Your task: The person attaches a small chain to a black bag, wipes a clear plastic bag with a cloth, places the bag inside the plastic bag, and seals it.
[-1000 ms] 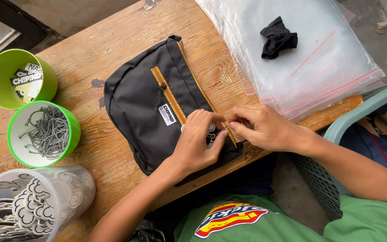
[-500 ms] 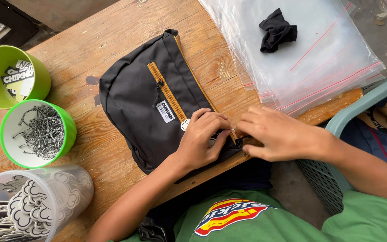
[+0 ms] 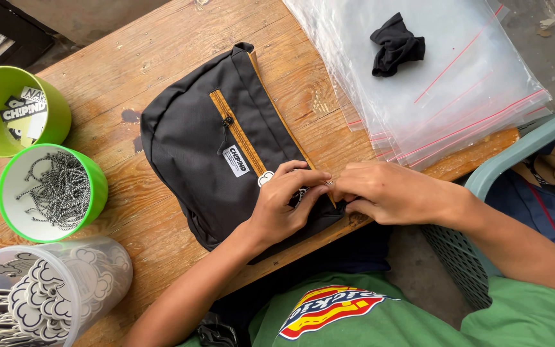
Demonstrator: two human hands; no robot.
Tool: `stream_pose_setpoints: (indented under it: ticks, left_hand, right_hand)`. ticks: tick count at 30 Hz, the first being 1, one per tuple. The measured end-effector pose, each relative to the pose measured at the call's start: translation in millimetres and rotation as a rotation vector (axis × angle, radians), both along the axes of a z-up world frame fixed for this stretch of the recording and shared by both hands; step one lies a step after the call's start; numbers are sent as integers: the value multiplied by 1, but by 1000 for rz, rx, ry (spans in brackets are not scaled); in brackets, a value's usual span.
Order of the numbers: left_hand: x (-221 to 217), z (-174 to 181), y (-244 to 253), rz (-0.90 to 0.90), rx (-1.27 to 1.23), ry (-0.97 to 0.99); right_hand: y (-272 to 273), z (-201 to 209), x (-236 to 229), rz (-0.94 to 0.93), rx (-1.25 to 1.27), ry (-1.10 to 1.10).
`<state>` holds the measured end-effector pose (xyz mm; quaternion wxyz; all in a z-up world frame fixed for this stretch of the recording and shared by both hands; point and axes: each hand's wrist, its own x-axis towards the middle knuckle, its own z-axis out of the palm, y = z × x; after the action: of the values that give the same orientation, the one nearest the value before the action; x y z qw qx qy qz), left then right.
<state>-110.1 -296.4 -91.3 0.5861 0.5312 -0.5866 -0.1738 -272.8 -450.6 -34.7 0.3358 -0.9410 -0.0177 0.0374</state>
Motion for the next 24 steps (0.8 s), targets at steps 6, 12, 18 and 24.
stream_pose_setpoints:
  ticks: [6,12,18,24]
  left_hand:
    - [2,2,-2,-25,-34,14]
    - [-2,3,1,-81,-77,38]
    - [1,4,0,-62,-101,-109]
    - [3,4,-2,-20,-100,-160]
  right_hand:
    - [0,10,7,1,106,-56]
    - [-4,9,5,-23,142,-53]
    - [-4,-1,2,-41,24,-158]
    - [-7,-8,0,-58,-16,-228]
